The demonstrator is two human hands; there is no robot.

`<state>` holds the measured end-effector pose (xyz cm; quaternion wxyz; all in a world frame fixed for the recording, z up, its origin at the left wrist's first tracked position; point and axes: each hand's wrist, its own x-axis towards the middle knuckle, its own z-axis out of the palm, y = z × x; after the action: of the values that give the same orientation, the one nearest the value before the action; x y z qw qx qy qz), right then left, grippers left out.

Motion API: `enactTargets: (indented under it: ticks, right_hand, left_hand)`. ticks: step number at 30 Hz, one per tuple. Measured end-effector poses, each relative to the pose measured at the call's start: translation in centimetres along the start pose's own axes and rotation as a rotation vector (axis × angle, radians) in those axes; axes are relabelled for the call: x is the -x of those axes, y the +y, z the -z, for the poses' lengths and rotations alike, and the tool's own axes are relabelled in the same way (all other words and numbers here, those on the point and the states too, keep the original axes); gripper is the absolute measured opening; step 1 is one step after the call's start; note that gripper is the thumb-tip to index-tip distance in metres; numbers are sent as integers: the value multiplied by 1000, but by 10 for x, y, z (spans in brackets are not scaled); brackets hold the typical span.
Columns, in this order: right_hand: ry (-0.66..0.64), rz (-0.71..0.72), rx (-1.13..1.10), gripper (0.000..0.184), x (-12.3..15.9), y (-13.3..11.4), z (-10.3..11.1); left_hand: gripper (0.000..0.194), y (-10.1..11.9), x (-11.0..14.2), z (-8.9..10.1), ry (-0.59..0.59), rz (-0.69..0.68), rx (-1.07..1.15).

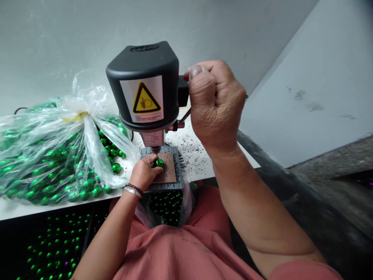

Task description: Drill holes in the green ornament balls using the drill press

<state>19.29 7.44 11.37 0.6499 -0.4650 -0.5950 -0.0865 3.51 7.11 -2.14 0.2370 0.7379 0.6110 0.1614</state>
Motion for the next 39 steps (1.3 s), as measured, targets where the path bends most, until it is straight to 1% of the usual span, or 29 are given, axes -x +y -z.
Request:
enactTargets:
  ticks: [4, 10, 15, 22, 29, 36, 39]
  right_hand:
    - [-3, 72, 48, 30, 9, -2, 6]
    - [68, 263, 164, 22, 41, 3, 17]
    - [69, 341, 225, 24, 60, 8, 21]
    - [49, 320, 240, 27, 75, 10, 23]
    - [75, 297, 233, 28, 86, 11, 20]
    - [98, 248, 196, 31, 92, 12, 16]
    - [58, 240, 188, 32, 102, 16, 16]
  left_hand:
    - [42, 0, 2, 0, 4, 17, -37]
    - [44, -1, 2, 0, -8, 6, -34]
    - [42, -1, 3, 0, 0, -16, -37]
    - [34, 4, 6, 3, -9, 9, -67]
    - [39, 1, 6, 1, -10, 33, -45]
    - [40, -3, 6, -1, 1, 3, -32]
    - [42, -4, 6, -2, 1, 11, -17]
